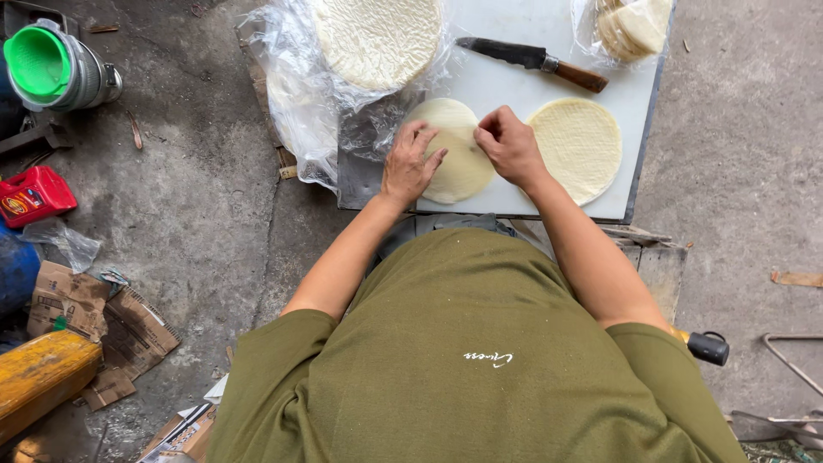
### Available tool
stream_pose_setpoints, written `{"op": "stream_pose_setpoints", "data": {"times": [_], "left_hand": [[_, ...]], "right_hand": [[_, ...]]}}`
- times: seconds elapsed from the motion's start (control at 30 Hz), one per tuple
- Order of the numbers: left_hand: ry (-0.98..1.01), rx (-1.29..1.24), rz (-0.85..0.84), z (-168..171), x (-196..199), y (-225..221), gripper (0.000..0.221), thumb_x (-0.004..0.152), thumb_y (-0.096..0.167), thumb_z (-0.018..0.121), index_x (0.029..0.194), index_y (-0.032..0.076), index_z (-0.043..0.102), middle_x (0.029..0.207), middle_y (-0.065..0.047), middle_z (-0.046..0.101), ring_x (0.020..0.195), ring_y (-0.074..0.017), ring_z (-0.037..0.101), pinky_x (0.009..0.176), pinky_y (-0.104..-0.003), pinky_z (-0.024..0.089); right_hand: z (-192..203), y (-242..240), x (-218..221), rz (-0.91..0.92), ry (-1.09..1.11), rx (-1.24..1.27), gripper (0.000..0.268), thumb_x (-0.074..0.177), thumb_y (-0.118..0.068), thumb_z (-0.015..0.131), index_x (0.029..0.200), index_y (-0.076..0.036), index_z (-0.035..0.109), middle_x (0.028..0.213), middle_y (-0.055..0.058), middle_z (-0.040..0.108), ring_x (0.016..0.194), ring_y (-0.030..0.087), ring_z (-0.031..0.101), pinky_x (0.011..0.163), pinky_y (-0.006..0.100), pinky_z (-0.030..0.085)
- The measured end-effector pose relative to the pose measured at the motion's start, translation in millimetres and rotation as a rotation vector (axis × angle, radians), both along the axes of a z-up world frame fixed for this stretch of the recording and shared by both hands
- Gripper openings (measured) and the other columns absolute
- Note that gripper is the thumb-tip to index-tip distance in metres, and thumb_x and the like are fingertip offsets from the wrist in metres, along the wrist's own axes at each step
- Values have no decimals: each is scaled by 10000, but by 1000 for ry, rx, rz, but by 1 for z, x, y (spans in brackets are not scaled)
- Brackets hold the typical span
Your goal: The person separates individual thin dough circles from a stack and places them side-by-side on a flat surface by hand.
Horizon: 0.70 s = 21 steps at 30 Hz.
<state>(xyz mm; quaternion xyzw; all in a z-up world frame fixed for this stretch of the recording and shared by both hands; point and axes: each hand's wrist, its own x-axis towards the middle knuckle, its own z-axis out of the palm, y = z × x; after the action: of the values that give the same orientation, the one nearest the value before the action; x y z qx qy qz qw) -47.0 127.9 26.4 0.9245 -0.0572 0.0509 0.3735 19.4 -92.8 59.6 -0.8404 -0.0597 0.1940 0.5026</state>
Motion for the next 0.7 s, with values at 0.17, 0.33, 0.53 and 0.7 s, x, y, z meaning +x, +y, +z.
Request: {"op": "stream_pose_setpoints", "data": {"times": [0.17,0.33,0.53,0.7], "left_hand": [[46,-551,-38,47,-6,-19,424,1021,247,713,1391,66,610,1375,-158,632,1116,-224,734,915,-318,655],[231,-875,-18,84,-5,-30,528,1009,221,721,1444,-17,541,1355,-186,687,1245,-215,691,1043,-330,601],[333,-1169,-23,92,-4,-31,580,979,175,740,1442,-72,492,1351,-193,662,1249,-191,645,1066,-327,549],[380,-1095,29,89,-7,-28,385,1062,207,631,1372,-20,626,1177,-132,753,1078,-143,714,969,-281,595]], "right_hand": [[42,-2,-13,-109,224,538,175,1034,-113,698,1139,23,660,1001,38,705,895,69,641,813,218,548],[71,4,-21,-28,107,489,217,1100,-117,625,1252,11,713,1016,43,719,928,76,657,855,218,560],[84,21,-27,-63,-1,464,165,1013,-32,687,1171,9,665,1054,54,738,995,96,705,892,246,595],[92,22,-29,-61,-17,482,211,1011,-30,696,1191,0,591,1072,73,713,989,118,702,895,278,610]]}}
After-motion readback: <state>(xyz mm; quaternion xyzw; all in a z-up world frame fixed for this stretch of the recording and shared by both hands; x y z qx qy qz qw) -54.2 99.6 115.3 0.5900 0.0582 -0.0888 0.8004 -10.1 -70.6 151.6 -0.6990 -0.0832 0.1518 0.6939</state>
